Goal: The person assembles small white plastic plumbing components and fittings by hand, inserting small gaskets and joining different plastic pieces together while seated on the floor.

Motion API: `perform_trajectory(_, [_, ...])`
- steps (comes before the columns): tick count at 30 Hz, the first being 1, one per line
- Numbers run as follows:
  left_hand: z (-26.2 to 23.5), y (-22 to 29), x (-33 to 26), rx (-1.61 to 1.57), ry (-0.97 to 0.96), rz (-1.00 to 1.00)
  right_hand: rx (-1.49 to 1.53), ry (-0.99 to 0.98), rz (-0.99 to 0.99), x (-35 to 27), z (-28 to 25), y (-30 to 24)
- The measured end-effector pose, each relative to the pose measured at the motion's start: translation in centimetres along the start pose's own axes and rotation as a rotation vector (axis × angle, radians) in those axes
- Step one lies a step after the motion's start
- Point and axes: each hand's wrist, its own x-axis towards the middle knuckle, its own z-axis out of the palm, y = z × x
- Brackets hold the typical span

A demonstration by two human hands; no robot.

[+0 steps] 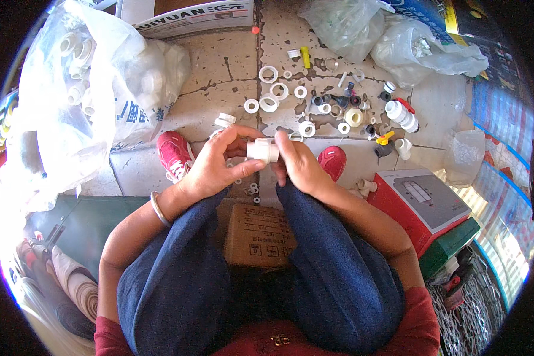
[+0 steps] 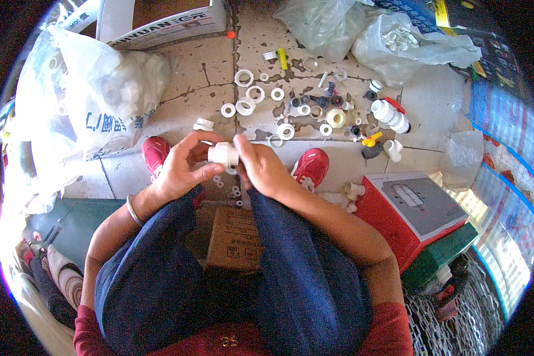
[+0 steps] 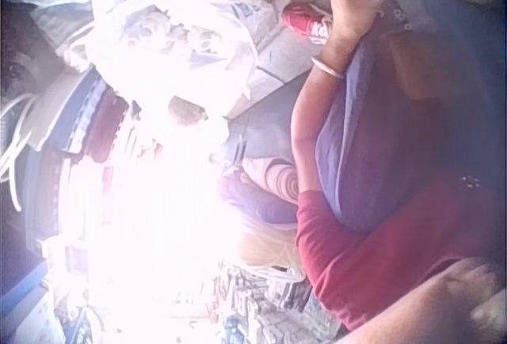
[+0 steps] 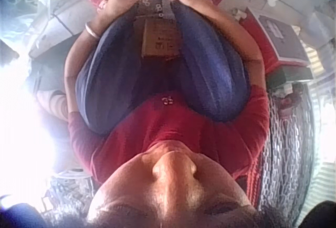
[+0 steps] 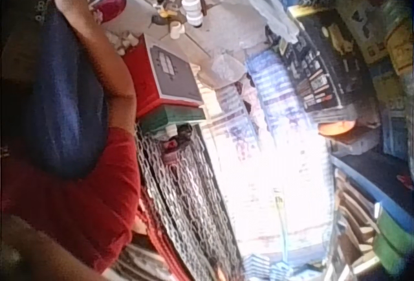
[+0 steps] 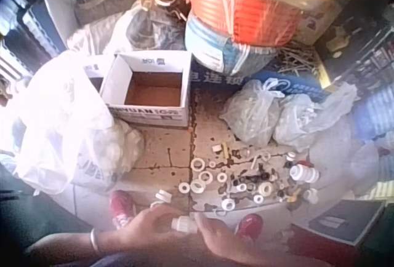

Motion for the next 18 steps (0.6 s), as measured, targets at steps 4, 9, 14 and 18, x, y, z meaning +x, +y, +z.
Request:
perform_trajectory(4, [-0.4, 0.6, 0.5, -0.084, -0.005, -0.162, -0.302, 0.185, -0.279, -0.1, 1.1, 0.5])
perform_trajectory(9, [-0.2, 0.0, 0.0, 0.014, 0.008, -0.081, 0.087, -0.068, 0.039, -0.1, 0.1, 1.0])
perform_trajectory(14, [-0.2, 0.2, -0.1, -0.115, 0.038, -0.239, -0.161, 0.043, -0.209, -0.4, 0.8, 0.7])
perform_trajectory(18, [-0.1, 1.4, 0.1, 0.553, 0.017, 0.193, 0.354, -0.279, 0.138, -0.2, 0.0, 1.7])
